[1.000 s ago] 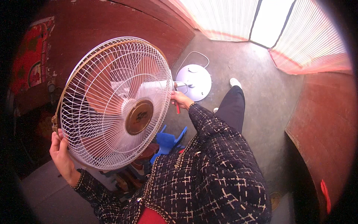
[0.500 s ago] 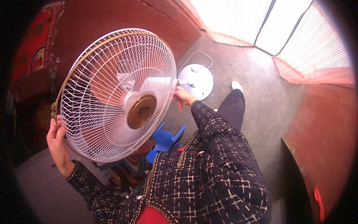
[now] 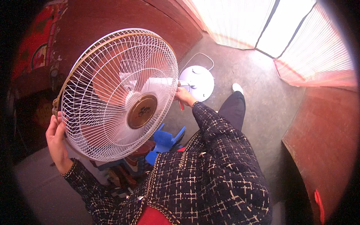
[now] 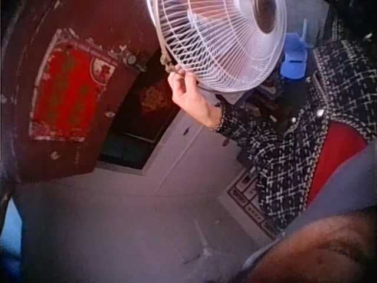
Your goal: The person assembles a white pedestal fan by attaching the front wire cage to the fan head. They use a thin metal rod to align and secure the cage onto the fan blades and motor housing, rotating the unit to ensure proper fit.
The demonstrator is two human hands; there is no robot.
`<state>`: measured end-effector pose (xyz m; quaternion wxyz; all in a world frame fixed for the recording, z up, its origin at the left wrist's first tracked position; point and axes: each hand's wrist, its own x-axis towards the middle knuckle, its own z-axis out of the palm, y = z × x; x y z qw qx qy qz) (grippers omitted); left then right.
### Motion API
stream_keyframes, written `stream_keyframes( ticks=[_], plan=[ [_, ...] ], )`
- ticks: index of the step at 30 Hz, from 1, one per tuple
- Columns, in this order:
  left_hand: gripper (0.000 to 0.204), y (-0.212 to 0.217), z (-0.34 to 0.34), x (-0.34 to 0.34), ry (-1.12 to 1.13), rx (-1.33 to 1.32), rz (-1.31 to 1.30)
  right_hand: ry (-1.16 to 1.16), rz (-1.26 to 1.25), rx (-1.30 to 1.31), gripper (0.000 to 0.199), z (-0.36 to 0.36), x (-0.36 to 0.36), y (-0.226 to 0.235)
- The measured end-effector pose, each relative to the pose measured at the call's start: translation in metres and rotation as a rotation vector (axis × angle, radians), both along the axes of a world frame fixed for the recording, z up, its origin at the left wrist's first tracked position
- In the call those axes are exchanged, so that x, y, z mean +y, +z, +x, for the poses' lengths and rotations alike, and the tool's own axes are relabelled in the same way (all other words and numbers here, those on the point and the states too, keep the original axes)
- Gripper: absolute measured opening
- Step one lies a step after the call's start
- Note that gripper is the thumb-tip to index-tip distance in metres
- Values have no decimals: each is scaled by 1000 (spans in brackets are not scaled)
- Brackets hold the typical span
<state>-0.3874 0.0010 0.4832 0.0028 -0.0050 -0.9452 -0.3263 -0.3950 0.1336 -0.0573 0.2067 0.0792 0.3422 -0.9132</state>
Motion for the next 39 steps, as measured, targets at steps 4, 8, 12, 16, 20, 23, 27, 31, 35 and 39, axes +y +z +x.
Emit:
stream_keyframes(
  ticks=[4, 8, 12, 16, 20, 23, 27, 31, 35, 39],
  plan=[
    [9, 0, 1, 1, -23, -33, 53, 25, 85, 7, 25, -3, 2, 0],
    [10, 3, 5, -4, -66, -46, -8, 22, 144, -45, 22, 0, 13, 25],
    [13, 0, 7, -1, -79, -20, -36, 76, 241, -49, 20, 1, 25, 53],
    [18, -2, 12, -6, -26, -25, 39, 55, 159, -52, 26, 3, 8, 24],
    [29, -11, 0, -7, -113, 7, 144, 118, 180, -85, 21, -5, 18, 6],
    [30, -24, 2, -21, -210, 68, 194, 34, 207, -58, 20, -5, 17, -6],
    [26, -30, -2, -34, -432, 249, -81, -10, 213, -136, 7, -6, 15, -11],
    [24, -38, -19, -34, -560, 453, -195, -7, 341, 103, 18, -11, 20, -43],
    [23, -43, -17, -38, -579, 476, -207, 19, 218, 25, 29, -13, 17, -45],
    [25, -44, -21, -32, -626, 749, -423, 89, 390, 216, 33, -22, 30, -73]
  ],
)
